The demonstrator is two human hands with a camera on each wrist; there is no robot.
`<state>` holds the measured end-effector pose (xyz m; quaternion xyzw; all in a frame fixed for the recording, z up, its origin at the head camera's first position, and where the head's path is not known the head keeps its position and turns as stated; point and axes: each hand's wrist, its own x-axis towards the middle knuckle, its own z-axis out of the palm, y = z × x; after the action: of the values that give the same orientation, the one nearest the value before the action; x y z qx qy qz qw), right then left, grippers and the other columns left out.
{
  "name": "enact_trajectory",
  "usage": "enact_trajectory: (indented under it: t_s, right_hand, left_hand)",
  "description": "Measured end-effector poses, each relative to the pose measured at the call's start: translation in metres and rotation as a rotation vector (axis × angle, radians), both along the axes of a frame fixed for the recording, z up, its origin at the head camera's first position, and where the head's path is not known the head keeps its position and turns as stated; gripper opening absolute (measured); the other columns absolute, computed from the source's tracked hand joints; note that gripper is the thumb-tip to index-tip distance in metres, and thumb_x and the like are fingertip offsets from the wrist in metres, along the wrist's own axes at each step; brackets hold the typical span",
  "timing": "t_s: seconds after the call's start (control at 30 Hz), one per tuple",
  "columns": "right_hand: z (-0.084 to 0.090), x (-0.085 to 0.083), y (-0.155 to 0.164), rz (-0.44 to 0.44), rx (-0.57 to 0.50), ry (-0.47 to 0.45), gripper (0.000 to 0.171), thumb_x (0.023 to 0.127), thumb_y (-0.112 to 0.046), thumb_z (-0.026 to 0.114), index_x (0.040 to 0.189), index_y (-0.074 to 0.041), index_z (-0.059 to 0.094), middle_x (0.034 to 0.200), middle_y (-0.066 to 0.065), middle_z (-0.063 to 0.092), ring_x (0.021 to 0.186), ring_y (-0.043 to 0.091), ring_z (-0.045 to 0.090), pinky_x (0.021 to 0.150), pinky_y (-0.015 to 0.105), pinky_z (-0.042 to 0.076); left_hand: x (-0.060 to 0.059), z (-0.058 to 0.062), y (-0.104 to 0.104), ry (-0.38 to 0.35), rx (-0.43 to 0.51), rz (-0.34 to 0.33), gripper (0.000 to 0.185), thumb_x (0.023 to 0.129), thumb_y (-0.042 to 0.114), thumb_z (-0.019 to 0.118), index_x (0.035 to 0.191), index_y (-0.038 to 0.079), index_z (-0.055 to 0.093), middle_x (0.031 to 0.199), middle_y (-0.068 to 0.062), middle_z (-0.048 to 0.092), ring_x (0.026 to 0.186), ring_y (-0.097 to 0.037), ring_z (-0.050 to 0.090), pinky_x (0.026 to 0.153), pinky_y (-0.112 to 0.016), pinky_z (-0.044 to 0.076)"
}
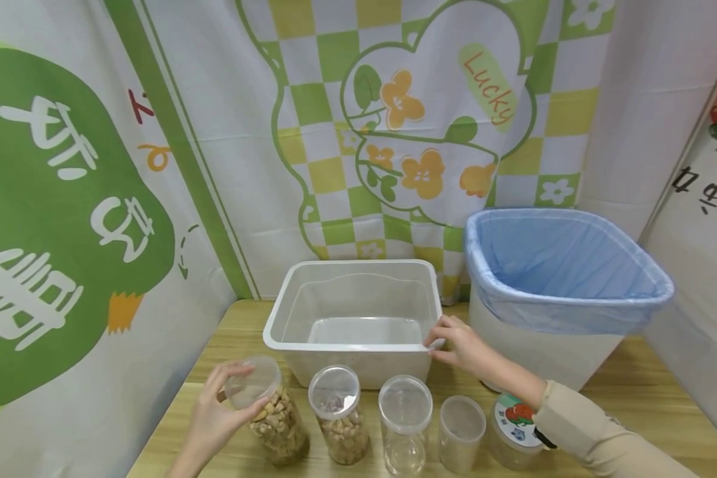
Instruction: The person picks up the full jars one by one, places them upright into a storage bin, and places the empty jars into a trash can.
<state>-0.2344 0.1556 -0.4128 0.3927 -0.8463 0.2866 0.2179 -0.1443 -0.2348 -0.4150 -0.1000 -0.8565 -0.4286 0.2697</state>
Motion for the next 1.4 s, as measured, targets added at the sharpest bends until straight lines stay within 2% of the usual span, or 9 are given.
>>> enact_trajectory:
  t_s: [0.3,0.47,0.57,0.7,0.8,1.0,1.4]
  right_hand:
    - [-0.001,0.000,0.000,-0.002,-0.010,0.016,0.022,0.061,0.001,0.076,0.074,-0.010,0.062,0.076,-0.003,0.051,0.075,0.015,0.050,0.065,0.028,0.045]
    - [-0.001,0.000,-0.001,0.000,-0.007,0.018,0.022,0.061,0.001,0.076,0.074,-0.010,0.062,0.076,-0.002,0.051,0.074,0.015,0.049,0.064,0.028,0.044]
    - [-0.001,0.000,0.000,0.003,-0.011,0.023,0.022,0.061,0.000,0.077,0.074,-0.010,0.062,0.076,-0.002,0.051,0.074,0.014,0.049,0.064,0.028,0.044]
    - [-0.001,0.000,0.000,0.012,-0.015,0.028,0.022,0.060,0.001,0.076,0.073,-0.010,0.062,0.076,-0.002,0.051,0.074,0.014,0.049,0.064,0.027,0.044]
    - [-0.001,0.000,0.000,0.015,-0.016,0.029,0.022,0.061,0.000,0.076,0.074,-0.010,0.062,0.076,-0.002,0.050,0.074,0.014,0.049,0.064,0.027,0.044]
    - [-0.001,0.000,0.000,0.013,-0.011,0.022,0.021,0.062,-0.001,0.076,0.075,-0.010,0.062,0.076,-0.002,0.050,0.074,0.014,0.048,0.064,0.027,0.044]
    - [0.000,0.002,-0.001,0.010,-0.016,0.002,0.020,0.063,0.000,0.075,0.075,-0.010,0.062,0.076,-0.002,0.050,0.073,0.013,0.047,0.061,0.025,0.043]
  left_hand:
    - [0.004,0.042,0.008,0.129,0.029,-0.027,0.050,0.049,-0.015,0.076,0.096,-0.006,0.059,0.097,-0.015,0.053,0.089,-0.001,0.049,0.067,-0.010,0.044]
    - [-0.003,0.050,0.003,0.141,0.024,-0.004,0.051,0.050,-0.014,0.077,0.097,-0.004,0.060,0.100,-0.013,0.054,0.089,0.000,0.049,0.066,-0.009,0.043]
    - [-0.005,0.059,0.003,0.142,0.018,0.001,0.050,0.051,-0.013,0.077,0.097,-0.004,0.061,0.100,-0.013,0.055,0.089,0.000,0.050,0.066,-0.009,0.042]
    - [-0.006,0.074,0.007,0.165,-0.015,-0.014,0.047,0.052,-0.013,0.075,0.096,-0.006,0.059,0.097,-0.015,0.054,0.087,0.000,0.049,0.063,-0.010,0.040]
    - [-0.012,0.076,0.003,0.178,-0.023,-0.027,0.048,0.052,-0.013,0.075,0.097,-0.006,0.059,0.097,-0.012,0.054,0.087,0.000,0.048,0.061,-0.011,0.039]
    - [-0.029,0.079,-0.008,0.148,-0.024,-0.003,0.048,0.057,-0.006,0.077,0.100,0.002,0.061,0.098,0.006,0.054,0.087,0.002,0.048,0.062,-0.012,0.039]
    - [-0.043,0.117,-0.005,0.113,-0.076,0.014,0.042,0.064,0.005,0.076,0.103,0.006,0.061,0.099,0.008,0.052,0.085,0.000,0.047,0.063,-0.013,0.041]
